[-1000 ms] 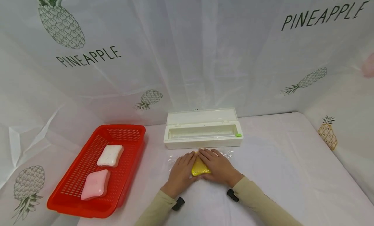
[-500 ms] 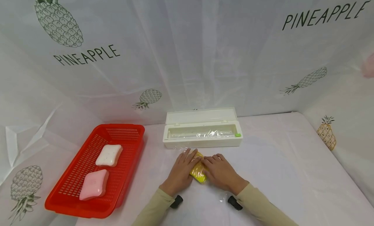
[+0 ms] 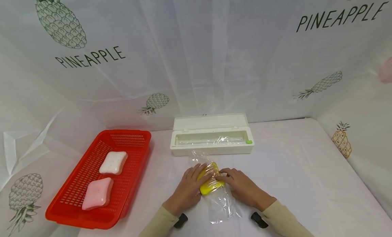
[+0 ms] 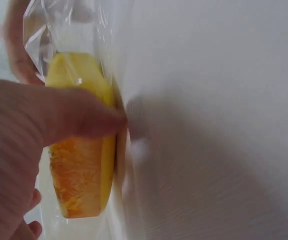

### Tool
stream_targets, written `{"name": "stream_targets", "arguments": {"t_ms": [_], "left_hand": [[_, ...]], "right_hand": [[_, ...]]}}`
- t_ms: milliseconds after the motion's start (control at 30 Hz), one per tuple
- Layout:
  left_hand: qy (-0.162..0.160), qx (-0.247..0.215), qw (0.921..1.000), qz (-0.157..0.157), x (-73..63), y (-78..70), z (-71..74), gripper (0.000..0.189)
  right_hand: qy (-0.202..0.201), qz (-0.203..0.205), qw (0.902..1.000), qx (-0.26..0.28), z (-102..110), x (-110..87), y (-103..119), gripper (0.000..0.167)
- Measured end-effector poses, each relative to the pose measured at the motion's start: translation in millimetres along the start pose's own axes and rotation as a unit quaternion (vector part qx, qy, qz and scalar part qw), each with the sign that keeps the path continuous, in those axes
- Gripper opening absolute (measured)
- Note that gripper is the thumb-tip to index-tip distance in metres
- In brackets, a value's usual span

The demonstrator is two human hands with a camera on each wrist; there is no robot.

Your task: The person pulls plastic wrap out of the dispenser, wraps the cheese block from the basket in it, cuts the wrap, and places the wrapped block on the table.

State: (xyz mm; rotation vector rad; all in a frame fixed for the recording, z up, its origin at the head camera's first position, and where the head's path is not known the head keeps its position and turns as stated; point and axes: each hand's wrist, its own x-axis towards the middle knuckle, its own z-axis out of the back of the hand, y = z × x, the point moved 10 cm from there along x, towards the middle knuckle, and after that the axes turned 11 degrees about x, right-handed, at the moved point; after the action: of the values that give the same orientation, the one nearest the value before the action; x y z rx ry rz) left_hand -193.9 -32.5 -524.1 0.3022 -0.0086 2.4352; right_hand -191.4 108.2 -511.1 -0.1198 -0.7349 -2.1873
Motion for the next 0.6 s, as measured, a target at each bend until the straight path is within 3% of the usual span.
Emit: {"name": "stream_targets", "arguments": {"t_ms": [100,200,400,600], "left_hand": [[-0.013,-0.01,0.9998,-0.007,-4.9,-3.8,3.2,0.083],[-0.031,-0.009,0.9994,-0.012,-6.9,-8.1,7.2,0.078],[-0.047,-0.064,0.9968,0.012,-11.0,-8.5,9.3,0.039],[-0.086,-0.157,0.9829,0.043,-15.6,-1.3,11.6,0.025]], "right_hand": [[-0.01,0.021,0.9997,0.0,-2.4,-7.3,0.8,0.093],[-0.022,0.036,0.9991,0.009,-3.3,-9.8,2.4,0.093],[-0.072,0.063,0.9946,0.042,-0.6,-8.8,8.8,0.063],[-0.115,0.049,0.9879,0.092,2.2,-6.1,9.2,0.042]]}}
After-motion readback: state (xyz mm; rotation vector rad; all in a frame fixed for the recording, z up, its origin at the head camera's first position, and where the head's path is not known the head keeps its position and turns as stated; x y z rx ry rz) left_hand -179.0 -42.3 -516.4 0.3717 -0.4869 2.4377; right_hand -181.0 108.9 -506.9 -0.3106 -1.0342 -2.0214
